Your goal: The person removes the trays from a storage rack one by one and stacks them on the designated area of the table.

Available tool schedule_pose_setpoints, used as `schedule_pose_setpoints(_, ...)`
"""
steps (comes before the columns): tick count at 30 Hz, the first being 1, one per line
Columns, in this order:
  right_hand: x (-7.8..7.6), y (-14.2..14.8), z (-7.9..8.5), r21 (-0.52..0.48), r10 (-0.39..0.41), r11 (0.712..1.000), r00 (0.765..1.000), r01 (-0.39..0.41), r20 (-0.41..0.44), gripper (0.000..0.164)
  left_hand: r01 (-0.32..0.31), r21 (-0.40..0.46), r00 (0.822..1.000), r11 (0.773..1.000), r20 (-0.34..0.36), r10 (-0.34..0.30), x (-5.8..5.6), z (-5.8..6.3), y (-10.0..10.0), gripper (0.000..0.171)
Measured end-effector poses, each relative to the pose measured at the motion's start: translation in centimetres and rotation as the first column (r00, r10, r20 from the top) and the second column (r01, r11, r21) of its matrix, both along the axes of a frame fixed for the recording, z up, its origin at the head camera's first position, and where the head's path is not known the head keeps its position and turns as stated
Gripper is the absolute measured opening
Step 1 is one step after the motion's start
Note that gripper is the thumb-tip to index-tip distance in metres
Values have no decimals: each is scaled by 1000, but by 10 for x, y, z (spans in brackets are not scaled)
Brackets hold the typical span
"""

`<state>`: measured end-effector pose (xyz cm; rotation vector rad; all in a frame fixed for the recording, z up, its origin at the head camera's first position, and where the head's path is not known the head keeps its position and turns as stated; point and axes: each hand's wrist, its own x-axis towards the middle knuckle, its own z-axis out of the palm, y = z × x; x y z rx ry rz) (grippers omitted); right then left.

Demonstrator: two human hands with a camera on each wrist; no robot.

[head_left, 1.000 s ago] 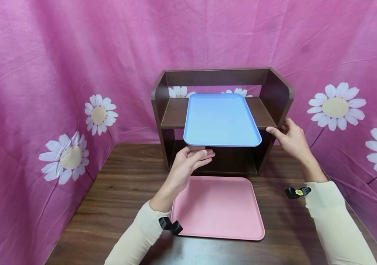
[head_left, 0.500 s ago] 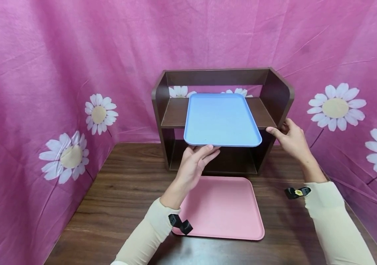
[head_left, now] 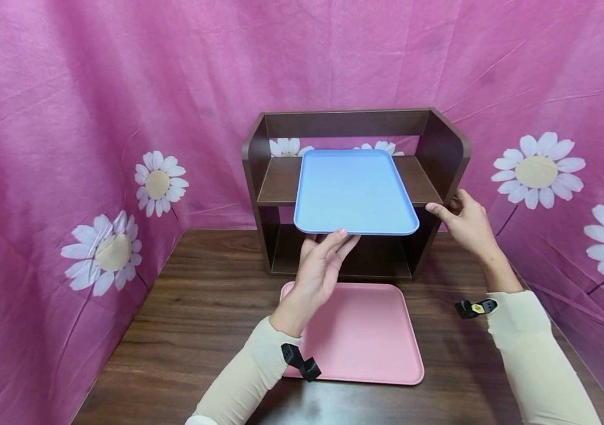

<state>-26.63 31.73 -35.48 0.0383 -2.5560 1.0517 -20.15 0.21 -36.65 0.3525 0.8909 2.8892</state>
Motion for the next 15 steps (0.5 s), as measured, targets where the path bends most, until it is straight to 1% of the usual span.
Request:
schedule_pose_setpoints(7,1,-2,2,-3,4,1000,1000,-4,2,65,-76,36,994,996,75,74,1,2,7,47)
schedule_pose_setpoints(12,1,-2,3,4,3,1000,1000,-3,1,64,-103,48,990,994,99,98,3,4,8,49)
schedule_pose_setpoints(15,1,-1,2,7,-2,1000,1000,2,6,65,-123,46,986,991,115,117,3,4,8,45)
